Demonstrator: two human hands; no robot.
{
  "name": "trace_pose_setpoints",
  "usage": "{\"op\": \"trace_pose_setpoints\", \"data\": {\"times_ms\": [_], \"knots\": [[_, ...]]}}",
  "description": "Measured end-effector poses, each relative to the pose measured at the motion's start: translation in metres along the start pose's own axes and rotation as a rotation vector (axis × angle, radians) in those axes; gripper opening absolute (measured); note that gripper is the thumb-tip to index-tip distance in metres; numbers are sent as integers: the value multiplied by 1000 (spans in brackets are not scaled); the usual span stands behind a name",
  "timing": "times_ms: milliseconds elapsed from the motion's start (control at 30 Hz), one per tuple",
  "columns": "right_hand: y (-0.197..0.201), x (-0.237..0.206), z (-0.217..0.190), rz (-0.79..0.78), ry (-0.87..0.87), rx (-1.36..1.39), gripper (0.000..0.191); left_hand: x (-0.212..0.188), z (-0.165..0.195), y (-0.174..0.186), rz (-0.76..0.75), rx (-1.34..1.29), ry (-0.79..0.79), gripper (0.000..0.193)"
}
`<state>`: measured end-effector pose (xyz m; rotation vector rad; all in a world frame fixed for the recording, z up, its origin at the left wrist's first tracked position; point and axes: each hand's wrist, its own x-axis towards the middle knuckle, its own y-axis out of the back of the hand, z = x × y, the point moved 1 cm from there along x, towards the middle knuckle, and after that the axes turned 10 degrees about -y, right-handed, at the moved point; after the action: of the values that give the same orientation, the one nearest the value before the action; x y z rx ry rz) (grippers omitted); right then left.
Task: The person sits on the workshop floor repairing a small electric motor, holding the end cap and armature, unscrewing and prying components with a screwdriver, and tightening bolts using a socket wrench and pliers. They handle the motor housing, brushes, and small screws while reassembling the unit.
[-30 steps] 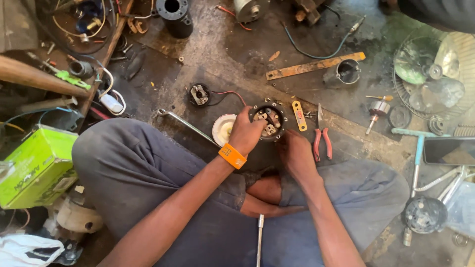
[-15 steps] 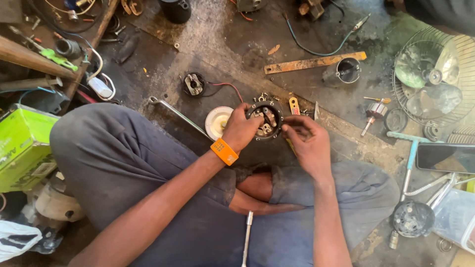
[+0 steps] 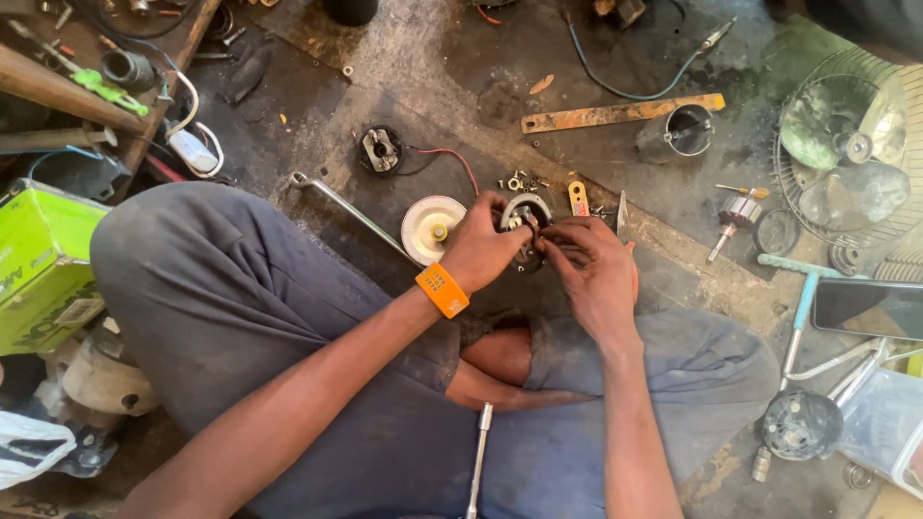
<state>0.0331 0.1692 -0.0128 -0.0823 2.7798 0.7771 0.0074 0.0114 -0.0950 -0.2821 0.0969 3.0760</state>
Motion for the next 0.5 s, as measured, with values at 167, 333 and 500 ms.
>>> {"op": "trace_pose_setpoints", "data": {"times_ms": [167,333,500], "knots": [[-7,1,7,35,120,8,17,-7,9,7,-82,169,-108,27],[-12,1,10,72,218,-119,18,-10,18,11,-57,151,-98,24],[-19,1,8,94,197,-60,18,-13,18,9,61,227,-239,28]]}}
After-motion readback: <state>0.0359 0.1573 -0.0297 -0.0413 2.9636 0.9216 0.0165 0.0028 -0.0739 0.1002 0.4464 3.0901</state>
